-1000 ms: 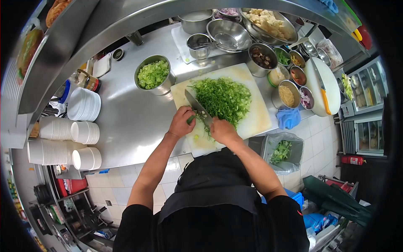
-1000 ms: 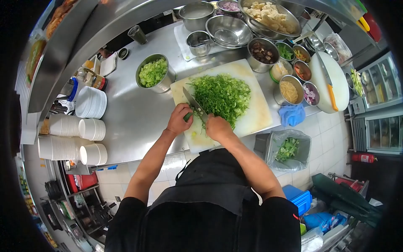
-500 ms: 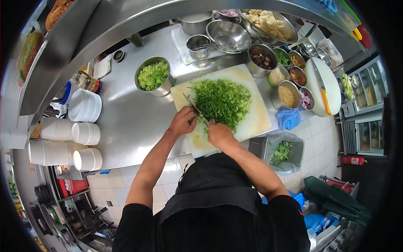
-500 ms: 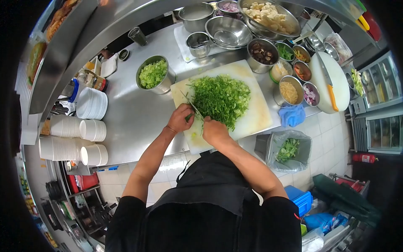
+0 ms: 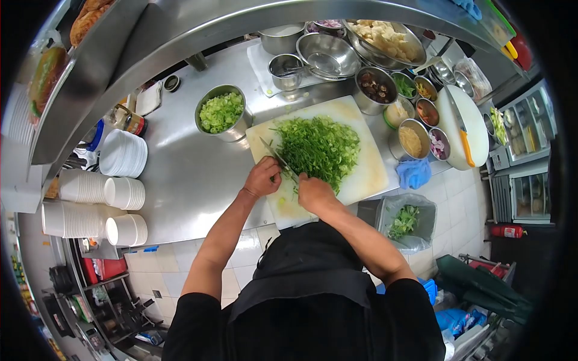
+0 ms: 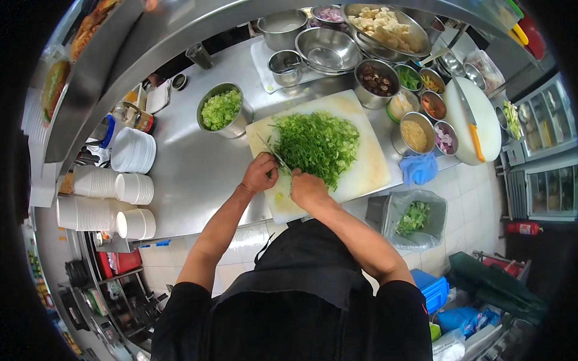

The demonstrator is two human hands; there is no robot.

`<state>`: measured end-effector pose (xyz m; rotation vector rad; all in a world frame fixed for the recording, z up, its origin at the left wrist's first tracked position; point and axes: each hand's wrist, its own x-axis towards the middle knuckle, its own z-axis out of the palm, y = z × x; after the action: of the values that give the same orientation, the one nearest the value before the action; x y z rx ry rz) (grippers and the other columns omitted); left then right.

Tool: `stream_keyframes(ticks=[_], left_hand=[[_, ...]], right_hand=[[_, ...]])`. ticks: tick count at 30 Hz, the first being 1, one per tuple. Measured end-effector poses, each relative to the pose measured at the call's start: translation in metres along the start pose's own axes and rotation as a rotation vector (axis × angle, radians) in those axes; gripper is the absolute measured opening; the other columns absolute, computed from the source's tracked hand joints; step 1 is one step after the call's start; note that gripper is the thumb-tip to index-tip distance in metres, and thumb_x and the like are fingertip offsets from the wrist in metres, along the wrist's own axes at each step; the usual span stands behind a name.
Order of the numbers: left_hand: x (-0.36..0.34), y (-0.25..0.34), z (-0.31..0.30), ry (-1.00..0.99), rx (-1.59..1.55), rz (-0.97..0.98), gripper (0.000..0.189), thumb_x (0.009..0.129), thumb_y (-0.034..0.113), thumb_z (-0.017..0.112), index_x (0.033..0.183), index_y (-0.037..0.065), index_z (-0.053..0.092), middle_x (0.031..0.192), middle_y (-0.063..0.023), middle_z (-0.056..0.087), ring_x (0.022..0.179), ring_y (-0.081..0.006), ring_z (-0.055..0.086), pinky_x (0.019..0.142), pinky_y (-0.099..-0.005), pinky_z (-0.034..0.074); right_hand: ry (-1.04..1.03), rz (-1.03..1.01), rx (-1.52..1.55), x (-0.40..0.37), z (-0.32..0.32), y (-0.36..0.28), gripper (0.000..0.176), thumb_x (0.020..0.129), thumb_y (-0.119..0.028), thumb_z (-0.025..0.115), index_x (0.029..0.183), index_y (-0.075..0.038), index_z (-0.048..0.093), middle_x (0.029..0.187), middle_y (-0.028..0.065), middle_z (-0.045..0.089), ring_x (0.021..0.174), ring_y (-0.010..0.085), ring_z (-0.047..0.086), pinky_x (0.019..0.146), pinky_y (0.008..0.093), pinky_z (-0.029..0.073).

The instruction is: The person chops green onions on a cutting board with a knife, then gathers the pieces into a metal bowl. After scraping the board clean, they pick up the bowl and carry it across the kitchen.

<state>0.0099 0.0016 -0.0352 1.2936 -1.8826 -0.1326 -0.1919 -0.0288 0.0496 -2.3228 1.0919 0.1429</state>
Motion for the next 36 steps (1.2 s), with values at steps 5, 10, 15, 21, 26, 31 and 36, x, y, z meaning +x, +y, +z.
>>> stream_keyframes(ticks=[5, 10, 15, 21, 26, 31, 36], left_hand=[[-0.004, 0.004, 0.000, 0.005, 0.006, -0.012, 0.017, 0.065, -0.010, 0.061, 0.077, 0.002, 0.061, 0.084, -0.0115, 0.059, 0.079, -0.0311, 0.059, 0.070, -0.0374, 0.052], [-0.009, 0.005, -0.001, -0.001, -0.003, -0.008, 0.018, 0.065, -0.010, 0.063, 0.079, 0.002, 0.063, 0.086, -0.0111, 0.061, 0.082, -0.0307, 0.061, 0.073, -0.0367, 0.052], [0.006, 0.006, 0.009, -0.025, -0.049, -0.007, 0.019, 0.066, -0.010, 0.064, 0.081, 0.001, 0.064, 0.086, -0.0105, 0.062, 0.083, -0.0298, 0.061, 0.075, -0.0364, 0.052], [0.009, 0.011, 0.003, 0.039, 0.112, 0.042, 0.019, 0.065, -0.006, 0.065, 0.082, 0.002, 0.064, 0.086, -0.0104, 0.061, 0.085, -0.0297, 0.060, 0.076, -0.0385, 0.051], [0.007, 0.011, -0.003, 0.117, -0.004, -0.133, 0.019, 0.061, -0.001, 0.064, 0.079, 0.005, 0.062, 0.087, -0.0095, 0.058, 0.085, -0.0300, 0.058, 0.076, -0.0386, 0.050], [0.003, 0.001, 0.004, 0.010, 0.057, -0.073, 0.017, 0.061, -0.002, 0.063, 0.076, 0.006, 0.059, 0.084, -0.0100, 0.058, 0.084, -0.0307, 0.058, 0.075, -0.0382, 0.050], [0.003, 0.002, 0.004, 0.027, 0.057, -0.058, 0.015, 0.062, -0.003, 0.063, 0.073, 0.005, 0.058, 0.083, -0.0105, 0.058, 0.080, -0.0312, 0.057, 0.073, -0.0386, 0.050]], right_hand=[[-0.011, -0.024, 0.008, -0.005, -0.004, 0.002, 0.024, 0.084, -0.008, 0.049, 0.101, 0.006, 0.055, 0.087, 0.0282, 0.067, 0.082, 0.0417, 0.068, 0.073, 0.0491, 0.055], [0.006, 0.022, 0.043, 0.000, 0.010, 0.011, 0.024, 0.083, -0.008, 0.050, 0.101, 0.007, 0.055, 0.088, 0.0291, 0.067, 0.082, 0.0423, 0.068, 0.073, 0.0502, 0.055], [0.055, 0.053, 0.029, -0.001, -0.001, 0.032, 0.027, 0.093, -0.019, 0.049, 0.100, 0.006, 0.054, 0.075, 0.0263, 0.065, 0.074, 0.0430, 0.066, 0.069, 0.0524, 0.053], [0.027, 0.023, 0.005, -0.018, -0.019, 0.016, 0.025, 0.082, -0.007, 0.053, 0.103, 0.007, 0.055, 0.080, 0.0268, 0.067, 0.077, 0.0407, 0.068, 0.069, 0.0490, 0.055], [0.037, 0.023, 0.008, -0.024, -0.021, 0.014, 0.022, 0.085, -0.010, 0.051, 0.100, 0.006, 0.053, 0.075, 0.0255, 0.066, 0.073, 0.0418, 0.067, 0.067, 0.0502, 0.054], [0.110, -0.036, 0.024, -0.013, -0.003, 0.007, 0.019, 0.087, -0.010, 0.049, 0.098, 0.005, 0.052, 0.075, 0.0254, 0.066, 0.072, 0.0436, 0.066, 0.066, 0.0516, 0.053], [0.027, -0.012, -0.012, -0.008, -0.009, 0.005, 0.021, 0.083, -0.007, 0.049, 0.100, 0.006, 0.054, 0.083, 0.0274, 0.067, 0.079, 0.0416, 0.068, 0.072, 0.0498, 0.055]])
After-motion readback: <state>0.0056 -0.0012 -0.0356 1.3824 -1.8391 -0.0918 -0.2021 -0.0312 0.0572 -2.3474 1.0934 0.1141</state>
